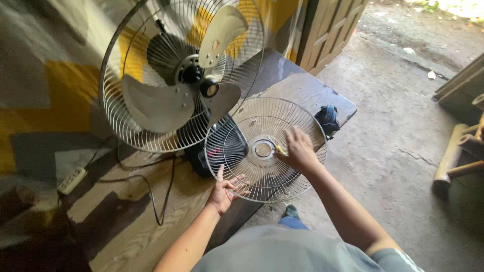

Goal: The person reassembles an electric fan on a wooden table. They attach the front grille, secure the fan blades with a screwdriver, and tighten the central hub nut. The person then wipes the rear grille with a cloth and places it on the table.

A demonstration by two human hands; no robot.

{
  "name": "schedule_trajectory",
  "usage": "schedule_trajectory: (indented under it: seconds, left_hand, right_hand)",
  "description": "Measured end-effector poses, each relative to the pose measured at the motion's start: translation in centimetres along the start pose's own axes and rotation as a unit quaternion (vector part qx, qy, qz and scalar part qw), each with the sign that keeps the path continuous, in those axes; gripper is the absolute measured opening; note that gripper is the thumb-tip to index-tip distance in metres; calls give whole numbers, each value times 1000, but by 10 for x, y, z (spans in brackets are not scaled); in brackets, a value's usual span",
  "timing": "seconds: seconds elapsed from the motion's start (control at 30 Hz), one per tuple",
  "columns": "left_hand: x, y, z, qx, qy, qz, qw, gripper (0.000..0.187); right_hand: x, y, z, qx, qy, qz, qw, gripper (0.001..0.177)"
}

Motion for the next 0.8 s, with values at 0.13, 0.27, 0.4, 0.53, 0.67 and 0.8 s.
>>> schedule_trajectory:
  seconds: [0.13, 0.27, 0.4, 0.53, 0.67, 0.8]
  left_hand:
    - [-3, 4, 8, -4, 31, 4, 1000, 109]
    - [-9, 11, 18, -21, 55, -14, 998, 108]
    - [-27, 23, 40, -66, 103, -36, 992, 107]
    - [-44, 37, 60, -82, 135, -51, 986, 106]
    - [-63, 52, 80, -90, 143, -85, 982, 106]
    - [-76, 67, 95, -76, 175, -93, 977, 106]
  right_hand:
    - [20, -4, 15, 87, -72, -38, 993, 87]
    - [32, -38, -12, 181, -65, -181, 965, 70]
    - [41, -80, -64, 206, -61, -255, 943, 64]
    - [41, -87, -99, 201, -50, -200, 958, 37]
    - [36, -70, -78, 188, -204, -120, 953, 40]
    - [24, -24, -33, 184, -306, 79, 931, 63]
Point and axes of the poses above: each hand's wrist, its own x-axis towards the middle knuckle, its own y-axis out of the palm, z = x × y, the point moved 5 cm from there along x, towards the middle knuckle, and after that the axes turned 14 degrees about -z, right-handed, at the moved point
